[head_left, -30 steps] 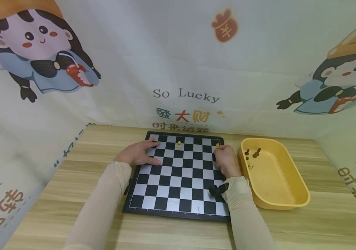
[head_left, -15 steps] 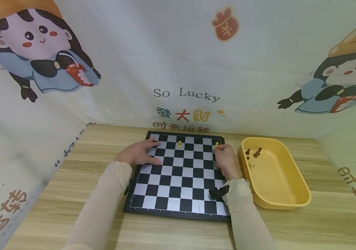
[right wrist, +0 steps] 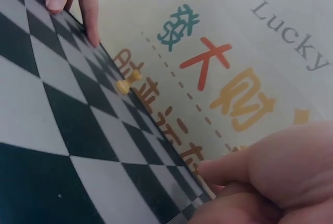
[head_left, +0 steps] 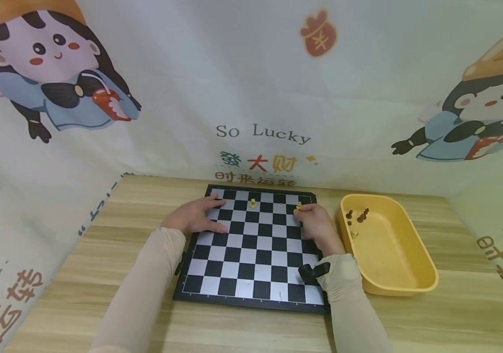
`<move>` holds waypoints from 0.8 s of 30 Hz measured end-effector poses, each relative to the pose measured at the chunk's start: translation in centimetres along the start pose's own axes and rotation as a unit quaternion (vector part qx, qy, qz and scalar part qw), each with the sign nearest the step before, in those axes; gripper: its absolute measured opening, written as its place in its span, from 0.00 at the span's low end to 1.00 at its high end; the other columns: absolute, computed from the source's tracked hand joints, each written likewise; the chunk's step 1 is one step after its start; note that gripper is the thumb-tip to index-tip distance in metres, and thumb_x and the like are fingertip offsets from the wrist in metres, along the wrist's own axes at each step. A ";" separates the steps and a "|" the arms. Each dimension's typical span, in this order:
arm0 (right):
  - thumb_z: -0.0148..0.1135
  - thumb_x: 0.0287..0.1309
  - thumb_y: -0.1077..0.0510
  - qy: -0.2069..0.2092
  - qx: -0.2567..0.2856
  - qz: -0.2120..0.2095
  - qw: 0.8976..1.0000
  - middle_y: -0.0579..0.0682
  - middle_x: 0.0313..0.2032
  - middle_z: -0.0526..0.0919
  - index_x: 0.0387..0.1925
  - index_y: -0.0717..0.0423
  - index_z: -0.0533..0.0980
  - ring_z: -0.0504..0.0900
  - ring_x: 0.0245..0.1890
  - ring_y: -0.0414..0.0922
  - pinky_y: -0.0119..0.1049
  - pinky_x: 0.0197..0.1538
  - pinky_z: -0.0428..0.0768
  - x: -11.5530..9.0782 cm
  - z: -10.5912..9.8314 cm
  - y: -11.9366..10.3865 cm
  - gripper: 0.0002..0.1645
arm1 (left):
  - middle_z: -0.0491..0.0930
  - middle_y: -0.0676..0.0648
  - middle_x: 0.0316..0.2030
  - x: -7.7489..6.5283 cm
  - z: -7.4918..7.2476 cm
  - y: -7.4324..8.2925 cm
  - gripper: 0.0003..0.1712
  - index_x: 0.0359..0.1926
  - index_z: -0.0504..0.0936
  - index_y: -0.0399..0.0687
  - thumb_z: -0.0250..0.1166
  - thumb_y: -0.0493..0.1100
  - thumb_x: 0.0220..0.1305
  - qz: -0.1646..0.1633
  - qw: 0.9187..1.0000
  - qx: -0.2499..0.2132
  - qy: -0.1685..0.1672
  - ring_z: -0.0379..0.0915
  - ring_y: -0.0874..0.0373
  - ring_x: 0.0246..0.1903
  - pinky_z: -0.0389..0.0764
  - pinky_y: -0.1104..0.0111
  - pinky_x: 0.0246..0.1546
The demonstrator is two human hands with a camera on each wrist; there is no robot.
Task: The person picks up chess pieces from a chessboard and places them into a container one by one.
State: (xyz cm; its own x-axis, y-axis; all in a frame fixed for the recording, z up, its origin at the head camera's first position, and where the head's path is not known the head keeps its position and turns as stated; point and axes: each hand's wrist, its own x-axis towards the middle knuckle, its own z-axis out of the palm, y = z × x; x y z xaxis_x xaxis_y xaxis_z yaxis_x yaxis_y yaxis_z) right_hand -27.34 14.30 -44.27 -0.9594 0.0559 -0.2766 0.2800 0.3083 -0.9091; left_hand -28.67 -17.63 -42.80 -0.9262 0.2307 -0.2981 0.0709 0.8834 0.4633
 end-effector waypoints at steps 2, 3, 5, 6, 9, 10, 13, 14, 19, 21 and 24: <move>0.57 0.71 0.55 -0.009 -0.011 0.000 1.000 0.49 0.35 0.75 0.59 0.62 0.72 0.65 0.17 0.38 0.29 0.25 0.69 -0.3 -0.1 -0.4 0.21 | 0.45 0.50 0.83 0.0 -0.1 0.0 0.55 0.78 0.63 0.61 0.76 0.65 0.52 0.001 1.000 0.000 0.001 0.42 0.40 0.82 0.55 0.44 0.79; 0.58 0.71 0.54 -0.013 -0.018 0.001 1.000 0.50 0.35 0.75 0.59 0.61 0.72 0.65 0.17 0.39 0.30 0.25 0.70 -0.5 -0.2 -0.5 0.21 | 0.45 0.50 0.83 0.0 -0.1 0.0 0.55 0.78 0.63 0.61 0.76 0.65 0.52 0.000 1.000 -0.001 0.001 0.41 0.40 0.82 0.55 0.44 0.79; 0.58 0.72 0.53 -0.017 -0.033 -0.001 0.999 0.51 0.38 0.75 0.59 0.59 0.73 0.65 0.19 0.40 0.31 0.27 0.71 -0.8 -0.4 -0.9 0.21 | 0.45 0.50 0.83 0.0 -0.1 0.0 0.55 0.78 0.63 0.61 0.76 0.65 0.52 -0.001 1.000 -0.003 0.001 0.41 0.40 0.82 0.55 0.44 0.79; 0.59 0.71 0.52 -0.018 -0.044 -0.006 0.999 0.51 0.40 0.76 0.58 0.59 0.74 0.67 0.21 0.40 0.31 0.29 0.72 -1.0 -0.6 -1.1 0.20 | 0.45 0.50 0.83 0.0 -0.1 0.0 0.55 0.78 0.63 0.61 0.76 0.66 0.52 -0.002 1.000 -0.003 0.000 0.41 0.40 0.82 0.55 0.43 0.79; 0.60 0.70 0.52 -0.021 -0.060 -0.020 0.998 0.52 0.40 0.77 0.57 0.58 0.76 0.67 0.23 0.40 0.31 0.28 0.72 -1.5 -1.0 -1.6 0.19 | 0.45 0.50 0.83 0.1 0.0 0.0 0.56 0.78 0.63 0.61 0.76 0.66 0.52 -0.002 1.000 -0.003 -0.002 0.42 0.40 0.82 0.55 0.43 0.79; 0.60 0.70 0.53 -0.022 -0.064 -0.025 0.997 0.52 0.40 0.77 0.56 0.59 0.76 0.67 0.23 0.40 0.31 0.28 0.72 -1.7 -1.2 -1.8 0.19 | 0.45 0.50 0.83 0.1 0.0 0.0 0.56 0.78 0.63 0.61 0.76 0.66 0.52 -0.002 1.000 -0.003 -0.002 0.42 0.40 0.82 0.55 0.43 0.79; 0.60 0.70 0.54 -0.029 -0.059 -0.037 0.997 0.49 0.31 0.75 0.55 0.60 0.76 0.64 0.17 0.39 0.30 0.22 0.67 -2.1 -1.8 -2.2 0.19 | 0.45 0.50 0.83 0.1 0.0 0.0 0.55 0.78 0.63 0.61 0.76 0.66 0.52 -0.004 1.000 -0.003 -0.003 0.42 0.40 0.81 0.55 0.43 0.79; 0.61 0.70 0.54 -0.030 -0.056 -0.037 0.997 0.48 0.28 0.73 0.55 0.60 0.76 0.62 0.14 0.39 0.30 0.21 0.65 -2.3 -2.0 -2.4 0.18 | 0.45 0.50 0.83 0.0 0.0 0.0 0.55 0.78 0.63 0.61 0.76 0.66 0.52 -0.004 1.000 -0.001 -0.003 0.42 0.40 0.82 0.55 0.43 0.79; 0.62 0.69 0.52 -0.031 -0.054 -0.040 0.997 0.44 0.23 0.69 0.54 0.57 0.76 0.61 0.13 0.39 0.30 0.20 0.63 -3.4 -2.7 -3.4 0.18 | 0.45 0.49 0.83 0.0 -0.1 0.1 0.55 0.78 0.62 0.60 0.76 0.66 0.53 0.000 1.000 0.005 -0.004 0.41 0.40 0.82 0.55 0.43 0.79; 0.63 0.69 0.51 -0.029 -0.069 -0.041 0.996 0.46 0.29 0.74 0.54 0.56 0.77 0.66 0.19 0.42 0.33 0.25 0.67 -4.0 -3.0 -3.8 0.18 | 0.45 0.49 0.83 0.0 -0.1 0.0 0.55 0.78 0.62 0.60 0.75 0.66 0.53 0.003 1.000 0.008 -0.005 0.41 0.40 0.82 0.55 0.44 0.79; 0.62 0.69 0.48 -0.028 -0.101 -0.046 0.993 0.54 0.47 0.81 0.56 0.54 0.77 0.75 0.37 0.47 0.38 0.41 0.74 -4.7 -3.8 -4.3 0.20 | 0.45 0.50 0.83 0.0 -0.2 0.0 0.55 0.78 0.62 0.59 0.75 0.66 0.54 0.005 1.000 0.011 -0.008 0.41 0.41 0.82 0.55 0.45 0.79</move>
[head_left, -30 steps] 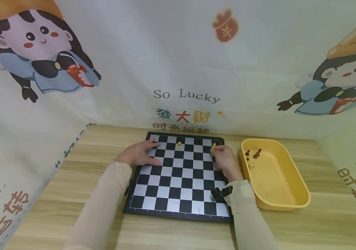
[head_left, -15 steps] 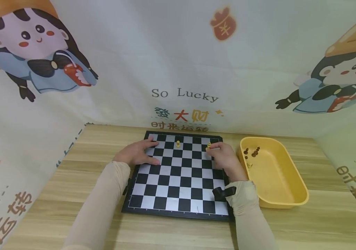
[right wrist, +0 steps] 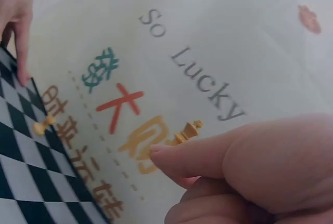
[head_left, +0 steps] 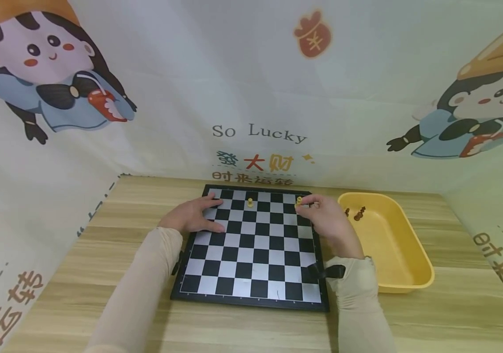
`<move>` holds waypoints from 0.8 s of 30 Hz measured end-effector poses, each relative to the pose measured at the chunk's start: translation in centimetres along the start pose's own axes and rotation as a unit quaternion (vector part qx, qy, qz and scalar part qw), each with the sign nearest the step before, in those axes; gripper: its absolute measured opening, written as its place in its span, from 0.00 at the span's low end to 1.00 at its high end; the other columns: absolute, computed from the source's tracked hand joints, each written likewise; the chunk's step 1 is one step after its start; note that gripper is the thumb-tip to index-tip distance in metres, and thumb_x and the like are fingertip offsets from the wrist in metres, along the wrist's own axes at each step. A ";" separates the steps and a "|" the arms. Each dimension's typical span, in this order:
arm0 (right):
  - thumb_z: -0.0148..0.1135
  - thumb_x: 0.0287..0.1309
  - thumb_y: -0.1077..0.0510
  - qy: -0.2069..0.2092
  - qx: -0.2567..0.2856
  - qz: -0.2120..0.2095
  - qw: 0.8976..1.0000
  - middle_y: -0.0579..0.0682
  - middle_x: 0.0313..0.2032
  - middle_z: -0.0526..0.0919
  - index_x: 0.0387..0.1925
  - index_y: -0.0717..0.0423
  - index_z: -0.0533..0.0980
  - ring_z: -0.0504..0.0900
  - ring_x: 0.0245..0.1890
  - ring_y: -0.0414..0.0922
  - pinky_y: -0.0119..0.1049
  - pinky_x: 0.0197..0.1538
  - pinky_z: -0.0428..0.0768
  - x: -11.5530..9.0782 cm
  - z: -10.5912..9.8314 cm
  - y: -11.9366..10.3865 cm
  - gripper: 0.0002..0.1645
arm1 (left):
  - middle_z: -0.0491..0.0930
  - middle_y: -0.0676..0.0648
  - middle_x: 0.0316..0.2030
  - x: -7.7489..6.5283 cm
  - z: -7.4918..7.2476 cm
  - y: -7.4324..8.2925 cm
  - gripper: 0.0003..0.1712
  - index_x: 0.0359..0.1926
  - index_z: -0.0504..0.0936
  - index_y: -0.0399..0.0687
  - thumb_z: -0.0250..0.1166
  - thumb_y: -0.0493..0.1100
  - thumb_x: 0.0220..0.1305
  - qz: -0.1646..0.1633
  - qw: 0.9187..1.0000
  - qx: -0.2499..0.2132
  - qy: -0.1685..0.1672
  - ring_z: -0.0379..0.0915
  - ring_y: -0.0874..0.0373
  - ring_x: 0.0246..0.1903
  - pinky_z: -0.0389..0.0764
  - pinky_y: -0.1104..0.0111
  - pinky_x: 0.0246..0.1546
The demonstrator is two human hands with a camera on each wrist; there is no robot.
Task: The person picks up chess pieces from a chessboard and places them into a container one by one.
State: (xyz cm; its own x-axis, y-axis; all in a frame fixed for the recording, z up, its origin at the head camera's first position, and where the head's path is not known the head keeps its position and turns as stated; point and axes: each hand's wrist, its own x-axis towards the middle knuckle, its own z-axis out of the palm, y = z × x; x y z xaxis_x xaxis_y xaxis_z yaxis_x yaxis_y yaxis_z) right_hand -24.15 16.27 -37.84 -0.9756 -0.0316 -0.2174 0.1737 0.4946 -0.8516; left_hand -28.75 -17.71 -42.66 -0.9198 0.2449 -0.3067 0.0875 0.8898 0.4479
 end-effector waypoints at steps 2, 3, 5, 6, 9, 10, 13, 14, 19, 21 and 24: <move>0.62 0.69 0.47 0.001 -0.019 -0.009 1.000 0.56 0.54 0.79 0.58 0.55 0.76 0.74 0.44 0.50 0.40 0.46 0.73 -0.4 -0.8 0.0 0.22 | 0.44 0.49 0.83 0.0 0.0 0.0 0.56 0.79 0.61 0.59 0.75 0.66 0.53 0.001 1.000 0.001 -0.002 0.41 0.41 0.82 0.55 0.45 0.79; 0.61 0.70 0.47 0.002 -0.025 -0.013 1.000 0.55 0.52 0.79 0.58 0.55 0.76 0.75 0.44 0.49 0.40 0.46 0.74 -0.6 -1.3 0.0 0.23 | 0.44 0.49 0.83 0.0 0.1 0.0 0.56 0.79 0.61 0.59 0.75 0.66 0.53 0.001 1.000 0.002 -0.003 0.41 0.41 0.82 0.55 0.45 0.79; 0.61 0.70 0.47 0.006 -0.021 -0.020 1.000 0.50 0.37 0.79 0.59 0.56 0.75 0.75 0.32 0.46 0.36 0.36 0.73 -0.9 -2.4 0.2 0.23 | 0.44 0.49 0.83 0.0 0.1 0.0 0.56 0.79 0.61 0.59 0.75 0.67 0.53 0.002 1.000 0.003 -0.004 0.41 0.41 0.82 0.54 0.45 0.79; 0.61 0.70 0.48 0.009 -0.017 -0.020 1.000 0.47 0.30 0.76 0.59 0.57 0.75 0.71 0.25 0.44 0.34 0.30 0.70 -1.0 -3.0 0.4 0.24 | 0.44 0.49 0.83 0.1 0.1 0.0 0.56 0.79 0.61 0.59 0.75 0.67 0.53 0.002 1.000 0.004 -0.003 0.41 0.41 0.82 0.54 0.45 0.79; 0.60 0.70 0.49 0.026 -0.011 -0.022 0.999 0.39 0.17 0.65 0.60 0.59 0.73 0.62 0.14 0.39 0.30 0.21 0.66 -1.4 -4.5 0.7 0.24 | 0.45 0.48 0.83 0.0 0.1 0.0 0.56 0.78 0.62 0.59 0.75 0.67 0.53 0.002 1.000 0.004 -0.002 0.41 0.40 0.82 0.54 0.45 0.80; 0.60 0.70 0.49 0.031 -0.010 -0.021 0.999 0.39 0.16 0.64 0.60 0.59 0.73 0.62 0.13 0.38 0.30 0.20 0.66 -1.6 -4.9 0.8 0.25 | 0.45 0.48 0.83 0.0 0.0 0.0 0.56 0.78 0.62 0.59 0.75 0.67 0.53 0.001 1.000 0.004 -0.001 0.41 0.41 0.82 0.54 0.45 0.80; 0.61 0.70 0.48 0.045 -0.018 -0.017 0.999 0.40 0.18 0.68 0.61 0.59 0.73 0.64 0.13 0.38 0.31 0.20 0.68 -1.9 -5.9 1.0 0.26 | 0.45 0.48 0.83 0.0 -0.1 -0.1 0.56 0.78 0.62 0.59 0.75 0.67 0.53 0.002 1.000 0.003 -0.002 0.41 0.40 0.82 0.54 0.44 0.80; 0.61 0.70 0.47 0.048 -0.020 -0.016 0.999 0.41 0.20 0.70 0.61 0.59 0.73 0.64 0.14 0.38 0.31 0.21 0.68 -2.0 -6.1 1.1 0.27 | 0.44 0.48 0.83 0.0 -0.1 -0.1 0.56 0.78 0.62 0.59 0.75 0.67 0.53 0.001 1.000 0.002 -0.001 0.41 0.40 0.82 0.54 0.44 0.80; 0.62 0.69 0.47 0.045 -0.002 -0.020 0.999 0.38 0.23 0.76 0.61 0.61 0.72 0.62 0.13 0.36 0.30 0.20 0.66 -2.1 -6.9 1.5 0.28 | 0.45 0.49 0.83 -0.1 -0.1 -0.1 0.55 0.78 0.62 0.60 0.75 0.67 0.53 -0.003 1.000 -0.004 -0.001 0.41 0.40 0.82 0.54 0.44 0.79; 0.61 0.69 0.48 0.040 0.011 -0.022 0.999 0.37 0.23 0.77 0.62 0.62 0.71 0.60 0.12 0.35 0.29 0.19 0.65 -2.2 -7.2 1.7 0.28 | 0.45 0.49 0.83 0.0 -0.1 0.0 0.55 0.78 0.62 0.60 0.75 0.67 0.53 -0.004 1.000 -0.005 -0.002 0.41 0.40 0.82 0.55 0.44 0.79; 0.61 0.70 0.48 0.034 0.023 -0.024 0.999 0.34 0.22 0.78 0.62 0.62 0.70 0.61 0.14 0.34 0.28 0.19 0.64 -2.3 -7.8 2.0 0.28 | 0.45 0.49 0.83 0.0 -0.1 0.0 0.55 0.78 0.62 0.61 0.75 0.67 0.53 -0.005 1.000 -0.007 -0.003 0.41 0.40 0.82 0.55 0.44 0.79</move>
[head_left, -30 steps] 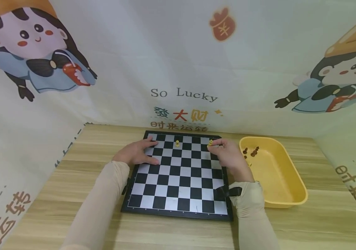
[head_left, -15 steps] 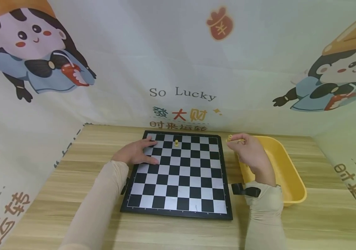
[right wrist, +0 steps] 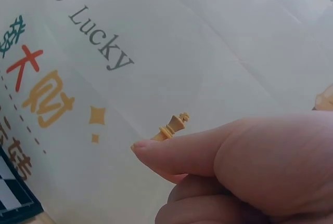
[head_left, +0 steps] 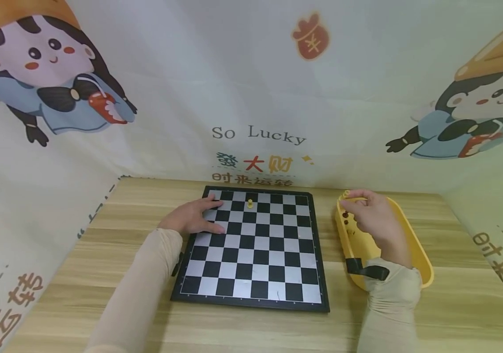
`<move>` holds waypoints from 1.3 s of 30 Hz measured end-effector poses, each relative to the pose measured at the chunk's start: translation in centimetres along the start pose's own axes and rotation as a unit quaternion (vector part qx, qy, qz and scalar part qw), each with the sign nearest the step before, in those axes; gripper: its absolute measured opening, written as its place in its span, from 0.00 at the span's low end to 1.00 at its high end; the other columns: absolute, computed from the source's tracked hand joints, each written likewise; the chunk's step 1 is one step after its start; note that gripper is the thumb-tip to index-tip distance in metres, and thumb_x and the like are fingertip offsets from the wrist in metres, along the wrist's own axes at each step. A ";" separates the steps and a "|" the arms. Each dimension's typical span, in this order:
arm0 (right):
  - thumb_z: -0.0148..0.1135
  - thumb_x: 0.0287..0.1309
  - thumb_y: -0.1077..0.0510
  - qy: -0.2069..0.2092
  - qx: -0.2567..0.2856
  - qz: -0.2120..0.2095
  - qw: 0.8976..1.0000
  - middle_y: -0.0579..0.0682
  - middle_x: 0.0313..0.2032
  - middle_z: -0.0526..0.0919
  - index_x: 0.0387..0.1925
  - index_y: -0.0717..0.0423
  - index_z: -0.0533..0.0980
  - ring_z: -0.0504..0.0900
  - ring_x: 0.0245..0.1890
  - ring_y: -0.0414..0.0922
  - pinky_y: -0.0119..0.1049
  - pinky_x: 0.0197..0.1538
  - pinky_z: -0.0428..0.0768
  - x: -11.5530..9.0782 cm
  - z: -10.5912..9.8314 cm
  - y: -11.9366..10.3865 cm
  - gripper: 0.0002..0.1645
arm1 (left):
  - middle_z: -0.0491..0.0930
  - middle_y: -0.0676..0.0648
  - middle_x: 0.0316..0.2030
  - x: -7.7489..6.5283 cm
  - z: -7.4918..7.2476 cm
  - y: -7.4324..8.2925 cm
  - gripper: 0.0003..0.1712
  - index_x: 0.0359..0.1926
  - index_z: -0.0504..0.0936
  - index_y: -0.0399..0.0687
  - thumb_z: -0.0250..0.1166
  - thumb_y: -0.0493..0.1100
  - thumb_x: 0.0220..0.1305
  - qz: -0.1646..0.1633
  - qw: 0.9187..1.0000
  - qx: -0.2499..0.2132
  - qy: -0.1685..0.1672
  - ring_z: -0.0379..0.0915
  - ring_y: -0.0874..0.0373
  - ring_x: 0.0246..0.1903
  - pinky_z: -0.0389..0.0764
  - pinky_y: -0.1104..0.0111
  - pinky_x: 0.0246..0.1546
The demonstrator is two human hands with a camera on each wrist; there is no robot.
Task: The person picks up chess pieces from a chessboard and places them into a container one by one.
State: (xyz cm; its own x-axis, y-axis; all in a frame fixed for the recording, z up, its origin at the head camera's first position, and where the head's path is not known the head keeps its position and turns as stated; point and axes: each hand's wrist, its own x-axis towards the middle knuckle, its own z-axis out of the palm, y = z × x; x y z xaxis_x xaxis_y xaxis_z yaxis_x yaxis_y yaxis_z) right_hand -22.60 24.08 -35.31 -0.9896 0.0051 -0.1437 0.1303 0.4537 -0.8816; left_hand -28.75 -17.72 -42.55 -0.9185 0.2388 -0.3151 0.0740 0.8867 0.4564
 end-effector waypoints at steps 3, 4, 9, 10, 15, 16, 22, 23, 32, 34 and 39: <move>0.60 0.71 0.48 -0.013 0.017 -0.005 1.000 0.33 0.19 0.74 0.62 0.63 0.68 0.61 0.14 0.33 0.28 0.20 0.64 -0.3 -0.8 0.4 0.29 | 0.45 0.49 0.83 0.1 0.1 0.1 0.55 0.78 0.62 0.61 0.75 0.67 0.53 0.001 1.000 0.001 -0.001 0.42 0.40 0.82 0.55 0.43 0.79; 0.60 0.71 0.48 -0.018 0.021 -0.007 1.000 0.33 0.17 0.72 0.62 0.63 0.67 0.61 0.14 0.33 0.28 0.19 0.63 -0.4 -1.1 0.5 0.28 | 0.45 0.48 0.83 0.1 0.2 0.1 0.55 0.78 0.62 0.61 0.75 0.67 0.53 0.002 1.000 0.002 -0.001 0.42 0.39 0.82 0.55 0.43 0.79; 0.59 0.72 0.50 -0.038 0.043 -0.023 0.998 0.32 0.14 0.64 0.63 0.65 0.63 0.54 0.12 0.32 0.27 0.18 0.59 -0.8 -2.6 0.7 0.29 | 0.45 0.49 0.83 0.2 0.3 0.0 0.55 0.78 0.62 0.60 0.75 0.67 0.53 0.002 1.000 0.004 0.001 0.41 0.40 0.82 0.55 0.44 0.79; 0.59 0.72 0.50 -0.040 0.041 -0.025 0.998 0.31 0.14 0.65 0.62 0.64 0.63 0.53 0.12 0.32 0.27 0.18 0.59 -0.8 -2.8 0.6 0.29 | 0.45 0.49 0.83 0.2 0.2 0.0 0.55 0.78 0.62 0.60 0.75 0.66 0.53 0.001 1.000 0.004 0.003 0.41 0.40 0.82 0.55 0.44 0.79; 0.59 0.73 0.48 -0.046 0.012 -0.022 0.999 0.31 0.17 0.69 0.61 0.63 0.65 0.54 0.13 0.32 0.28 0.18 0.60 -0.6 -3.7 1.0 0.28 | 0.45 0.49 0.83 0.1 0.2 0.0 0.55 0.78 0.62 0.60 0.75 0.67 0.53 0.002 1.000 0.006 0.005 0.42 0.40 0.82 0.55 0.44 0.79; 0.58 0.73 0.47 -0.047 0.003 -0.021 0.999 0.32 0.17 0.68 0.60 0.63 0.65 0.55 0.13 0.33 0.28 0.18 0.61 -0.6 -3.9 1.1 0.27 | 0.45 0.49 0.83 0.0 0.2 0.0 0.55 0.78 0.62 0.61 0.75 0.67 0.53 0.002 1.000 0.007 0.005 0.42 0.40 0.82 0.55 0.44 0.79; 0.58 0.73 0.46 -0.062 -0.024 -0.011 0.998 0.34 0.16 0.60 0.60 0.61 0.66 0.56 0.14 0.33 0.29 0.19 0.62 0.0 -4.9 1.9 0.27 | 0.45 0.49 0.83 0.0 0.1 0.1 0.55 0.78 0.62 0.61 0.75 0.66 0.53 0.003 1.000 0.005 0.004 0.42 0.40 0.81 0.55 0.44 0.79; 0.58 0.73 0.46 -0.065 -0.027 -0.009 0.998 0.34 0.16 0.59 0.60 0.61 0.65 0.56 0.14 0.34 0.29 0.19 0.62 0.1 -5.0 2.0 0.28 | 0.45 0.49 0.83 -0.1 0.1 0.0 0.55 0.78 0.62 0.61 0.75 0.66 0.53 0.003 1.000 0.004 0.004 0.42 0.40 0.81 0.55 0.44 0.79; 0.58 0.73 0.46 -0.080 -0.051 0.000 0.995 0.34 0.15 0.56 0.65 0.65 0.63 0.56 0.13 0.34 0.32 0.20 0.64 0.5 -5.9 3.2 0.32 | 0.45 0.48 0.83 0.1 0.2 0.0 0.55 0.78 0.62 0.61 0.75 0.67 0.53 0.004 1.000 0.004 0.004 0.42 0.39 0.81 0.56 0.43 0.79; 0.58 0.73 0.46 -0.082 -0.051 0.004 0.995 0.34 0.15 0.56 0.65 0.65 0.63 0.55 0.13 0.34 0.32 0.20 0.64 0.5 -5.9 3.6 0.33 | 0.45 0.48 0.83 0.1 0.2 0.0 0.55 0.78 0.62 0.61 0.75 0.67 0.53 0.003 1.000 0.006 0.004 0.42 0.39 0.81 0.56 0.43 0.79; 0.58 0.73 0.47 -0.083 -0.041 0.017 0.996 0.34 0.15 0.56 0.62 0.63 0.64 0.55 0.14 0.34 0.30 0.20 0.62 0.6 -6.0 4.5 0.29 | 0.45 0.48 0.83 0.1 0.3 0.0 0.56 0.78 0.62 0.61 0.75 0.68 0.53 0.003 1.000 0.010 0.006 0.42 0.39 0.81 0.56 0.43 0.79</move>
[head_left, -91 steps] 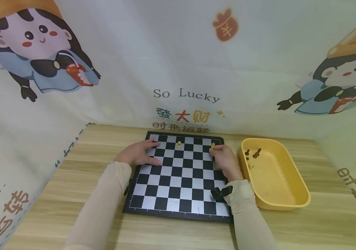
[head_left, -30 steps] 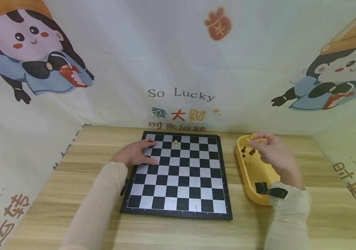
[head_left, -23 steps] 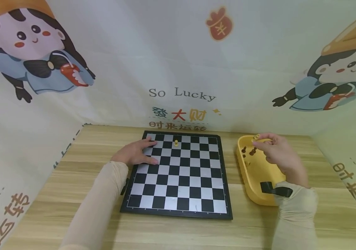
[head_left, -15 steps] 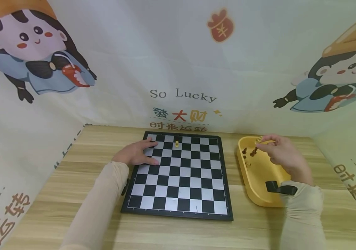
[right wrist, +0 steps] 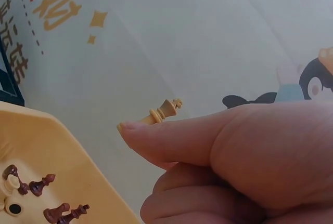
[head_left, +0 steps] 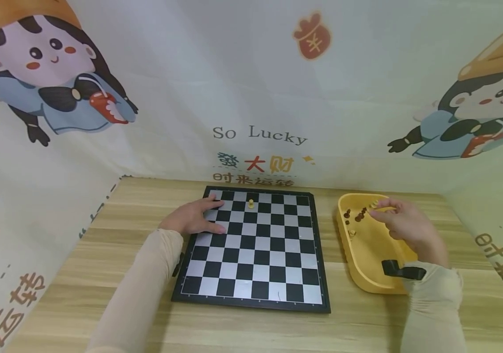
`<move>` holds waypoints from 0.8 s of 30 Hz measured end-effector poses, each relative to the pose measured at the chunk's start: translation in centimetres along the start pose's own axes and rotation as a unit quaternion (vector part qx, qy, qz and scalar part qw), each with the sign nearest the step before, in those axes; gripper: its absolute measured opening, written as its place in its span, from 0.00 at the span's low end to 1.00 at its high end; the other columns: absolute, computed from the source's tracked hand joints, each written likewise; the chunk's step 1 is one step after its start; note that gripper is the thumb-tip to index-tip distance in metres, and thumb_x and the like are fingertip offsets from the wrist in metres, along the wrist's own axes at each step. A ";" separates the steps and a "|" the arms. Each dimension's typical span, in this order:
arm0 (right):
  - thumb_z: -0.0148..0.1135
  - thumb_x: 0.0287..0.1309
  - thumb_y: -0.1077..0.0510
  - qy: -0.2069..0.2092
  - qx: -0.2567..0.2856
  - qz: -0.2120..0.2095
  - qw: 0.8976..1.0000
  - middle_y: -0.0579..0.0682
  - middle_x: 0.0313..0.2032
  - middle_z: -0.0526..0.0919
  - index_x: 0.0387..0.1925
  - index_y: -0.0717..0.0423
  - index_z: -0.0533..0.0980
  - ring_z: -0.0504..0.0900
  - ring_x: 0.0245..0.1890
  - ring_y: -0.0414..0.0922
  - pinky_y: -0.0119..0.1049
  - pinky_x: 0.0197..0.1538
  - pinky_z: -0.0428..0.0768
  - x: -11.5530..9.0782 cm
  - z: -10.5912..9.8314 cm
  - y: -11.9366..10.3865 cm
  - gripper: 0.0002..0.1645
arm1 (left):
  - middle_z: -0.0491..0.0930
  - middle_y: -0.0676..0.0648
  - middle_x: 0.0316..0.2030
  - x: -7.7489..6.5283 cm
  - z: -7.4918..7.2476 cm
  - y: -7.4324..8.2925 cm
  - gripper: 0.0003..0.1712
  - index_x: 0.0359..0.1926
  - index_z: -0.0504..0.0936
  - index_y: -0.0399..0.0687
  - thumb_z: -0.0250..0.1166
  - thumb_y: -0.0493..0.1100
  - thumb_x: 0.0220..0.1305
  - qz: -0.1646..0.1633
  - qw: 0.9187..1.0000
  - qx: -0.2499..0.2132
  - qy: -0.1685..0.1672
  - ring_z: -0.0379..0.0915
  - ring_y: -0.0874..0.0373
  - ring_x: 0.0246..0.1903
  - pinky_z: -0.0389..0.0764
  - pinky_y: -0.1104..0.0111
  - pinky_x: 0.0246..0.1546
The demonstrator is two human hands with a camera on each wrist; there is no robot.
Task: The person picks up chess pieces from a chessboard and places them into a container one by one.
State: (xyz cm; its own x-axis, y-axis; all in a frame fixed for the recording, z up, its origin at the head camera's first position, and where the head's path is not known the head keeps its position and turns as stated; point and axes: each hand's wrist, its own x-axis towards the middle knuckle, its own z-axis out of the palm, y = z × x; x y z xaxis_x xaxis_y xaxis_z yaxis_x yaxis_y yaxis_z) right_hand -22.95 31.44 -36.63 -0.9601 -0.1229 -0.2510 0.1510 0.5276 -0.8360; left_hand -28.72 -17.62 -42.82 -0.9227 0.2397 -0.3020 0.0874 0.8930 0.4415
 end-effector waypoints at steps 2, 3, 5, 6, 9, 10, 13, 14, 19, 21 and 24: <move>0.58 0.73 0.47 -0.001 0.007 0.003 1.000 0.34 0.15 0.56 0.60 0.62 0.65 0.55 0.14 0.33 0.30 0.20 0.62 -0.1 0.0 0.3 0.27 | 0.45 0.49 0.83 0.1 0.0 0.1 0.56 0.78 0.62 0.61 0.75 0.68 0.53 0.001 1.000 0.002 0.000 0.43 0.39 0.81 0.56 0.43 0.78; 0.58 0.73 0.48 -0.001 0.010 0.003 1.000 0.34 0.15 0.56 0.59 0.62 0.65 0.55 0.14 0.33 0.30 0.20 0.62 -0.2 0.0 0.4 0.26 | 0.45 0.49 0.83 0.1 0.1 0.1 0.56 0.78 0.62 0.62 0.75 0.68 0.53 0.001 1.000 0.002 0.000 0.43 0.39 0.81 0.56 0.43 0.79; 0.58 0.73 0.48 0.000 0.012 0.003 1.000 0.34 0.14 0.56 0.59 0.62 0.65 0.54 0.13 0.33 0.30 0.19 0.61 -0.2 -0.1 0.5 0.26 | 0.45 0.49 0.83 0.1 0.1 0.2 0.56 0.78 0.62 0.61 0.75 0.68 0.53 0.001 1.000 0.001 0.000 0.43 0.39 0.81 0.56 0.43 0.78; 0.58 0.73 0.48 0.001 0.013 0.002 1.000 0.34 0.14 0.56 0.59 0.62 0.65 0.54 0.13 0.33 0.30 0.19 0.61 -0.3 -0.1 0.5 0.26 | 0.45 0.49 0.83 0.1 0.0 0.2 0.56 0.78 0.62 0.61 0.75 0.68 0.53 0.000 1.000 -0.001 0.000 0.42 0.39 0.81 0.56 0.43 0.79; 0.58 0.73 0.48 0.006 0.007 0.000 1.000 0.34 0.13 0.56 0.60 0.64 0.65 0.54 0.13 0.33 0.30 0.19 0.60 -0.3 -0.1 0.5 0.28 | 0.45 0.49 0.83 0.0 -0.1 0.2 0.55 0.78 0.62 0.60 0.75 0.67 0.53 -0.003 1.000 -0.003 -0.002 0.42 0.39 0.81 0.56 0.43 0.79; 0.58 0.73 0.48 0.006 0.004 0.000 1.000 0.34 0.14 0.56 0.61 0.64 0.65 0.54 0.13 0.34 0.30 0.19 0.61 -0.3 -0.2 0.6 0.28 | 0.45 0.48 0.83 0.0 -0.1 0.2 0.55 0.78 0.62 0.60 0.75 0.67 0.53 -0.003 1.000 -0.004 -0.003 0.42 0.39 0.81 0.56 0.43 0.79; 0.58 0.73 0.48 0.001 0.002 0.008 1.000 0.34 0.15 0.56 0.63 0.66 0.64 0.55 0.13 0.34 0.29 0.19 0.62 -0.4 -0.3 0.8 0.30 | 0.45 0.49 0.83 -0.1 -0.2 0.2 0.55 0.78 0.62 0.60 0.75 0.66 0.53 -0.003 1.000 -0.006 -0.004 0.41 0.40 0.82 0.55 0.43 0.79; 0.58 0.73 0.48 -0.002 0.004 0.012 1.000 0.34 0.15 0.56 0.63 0.66 0.63 0.56 0.13 0.34 0.29 0.19 0.62 -0.4 -0.4 1.0 0.31 | 0.45 0.49 0.83 -0.1 -0.2 0.3 0.55 0.78 0.62 0.60 0.75 0.66 0.54 -0.003 1.000 -0.007 -0.004 0.41 0.40 0.82 0.55 0.43 0.79; 0.60 0.73 0.47 -0.010 0.018 0.025 0.999 0.34 0.15 0.57 0.62 0.64 0.64 0.56 0.13 0.34 0.29 0.19 0.62 -0.3 -0.6 1.8 0.30 | 0.45 0.48 0.83 -0.1 -0.1 0.2 0.55 0.78 0.62 0.60 0.75 0.66 0.53 -0.001 1.000 -0.006 -0.002 0.41 0.40 0.82 0.54 0.44 0.79; 0.60 0.72 0.48 -0.014 0.018 0.028 0.999 0.34 0.15 0.58 0.59 0.62 0.65 0.56 0.13 0.34 0.29 0.19 0.62 -0.3 -0.6 2.1 0.27 | 0.45 0.48 0.83 0.0 -0.1 0.1 0.55 0.78 0.62 0.60 0.75 0.66 0.54 -0.002 1.000 -0.004 -0.001 0.41 0.40 0.82 0.54 0.44 0.79; 0.61 0.71 0.49 -0.025 0.020 0.040 0.999 0.34 0.14 0.58 0.56 0.60 0.68 0.56 0.13 0.34 0.29 0.20 0.62 -0.1 -0.5 2.3 0.23 | 0.45 0.48 0.83 0.0 0.0 0.1 0.55 0.78 0.62 0.60 0.75 0.66 0.53 -0.003 1.000 -0.003 0.000 0.41 0.40 0.82 0.54 0.44 0.79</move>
State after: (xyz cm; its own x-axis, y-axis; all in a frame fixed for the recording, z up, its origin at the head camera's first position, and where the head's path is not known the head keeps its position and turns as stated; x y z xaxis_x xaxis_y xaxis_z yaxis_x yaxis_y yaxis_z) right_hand -22.61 33.09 -38.27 -0.9314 -0.1245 -0.3419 0.2375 0.5038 -0.8305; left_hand -28.72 -17.54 -42.76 -0.9230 0.2348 -0.3049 0.0798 0.8919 0.4452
